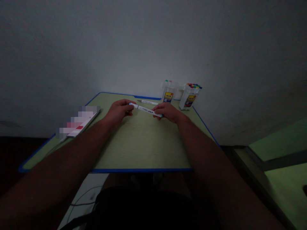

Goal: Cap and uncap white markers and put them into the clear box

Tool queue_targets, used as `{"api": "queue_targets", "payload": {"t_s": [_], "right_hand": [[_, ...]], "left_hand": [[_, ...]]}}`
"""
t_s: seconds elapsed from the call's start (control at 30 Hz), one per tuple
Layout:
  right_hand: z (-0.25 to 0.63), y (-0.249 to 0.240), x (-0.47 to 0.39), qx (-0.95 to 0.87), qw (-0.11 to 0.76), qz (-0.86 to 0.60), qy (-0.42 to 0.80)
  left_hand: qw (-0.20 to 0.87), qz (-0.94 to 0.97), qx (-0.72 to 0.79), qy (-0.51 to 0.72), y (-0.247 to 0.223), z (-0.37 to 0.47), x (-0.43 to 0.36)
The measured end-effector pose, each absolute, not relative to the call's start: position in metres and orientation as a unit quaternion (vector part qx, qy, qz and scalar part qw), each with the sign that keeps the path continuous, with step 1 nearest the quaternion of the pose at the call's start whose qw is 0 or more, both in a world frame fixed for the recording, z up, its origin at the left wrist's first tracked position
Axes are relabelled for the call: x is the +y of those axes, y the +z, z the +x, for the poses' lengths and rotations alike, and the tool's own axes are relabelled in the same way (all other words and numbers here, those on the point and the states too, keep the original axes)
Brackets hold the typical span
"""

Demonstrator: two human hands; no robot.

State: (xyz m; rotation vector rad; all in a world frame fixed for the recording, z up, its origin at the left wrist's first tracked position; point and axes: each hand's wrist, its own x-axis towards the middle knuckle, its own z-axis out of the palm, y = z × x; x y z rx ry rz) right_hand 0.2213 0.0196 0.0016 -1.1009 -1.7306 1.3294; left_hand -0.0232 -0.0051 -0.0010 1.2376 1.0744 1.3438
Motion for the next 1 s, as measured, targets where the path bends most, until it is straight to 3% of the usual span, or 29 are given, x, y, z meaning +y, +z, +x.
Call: {"api": "queue_targets", "payload": {"t_s": [0.3,0.6,0.83,1.0], "right_hand": [[0.214,-0.002,0.016,-0.688,0.295,-0.395,0.532],[0.192,-0.004,0.009,-0.690,0.312,-0.382,0.530],[0.199,-0.001,0.017,-0.645,0.435,-0.466,0.422],[0.203,0.003,0.019,-0.613,0.494,-0.459,0.412]], "left_hand": [[0.539,0.501,0.389,0.554,-0.002,-0.024,-0.004],[0.560,0.515,0.389,0.519,-0.002,-0.012,-0.012],[0.562,0.504,0.406,0.515,0.003,-0.017,-0.010],[0.579,0.515,0.413,0.478,0.002,-0.019,-0.010]]}}
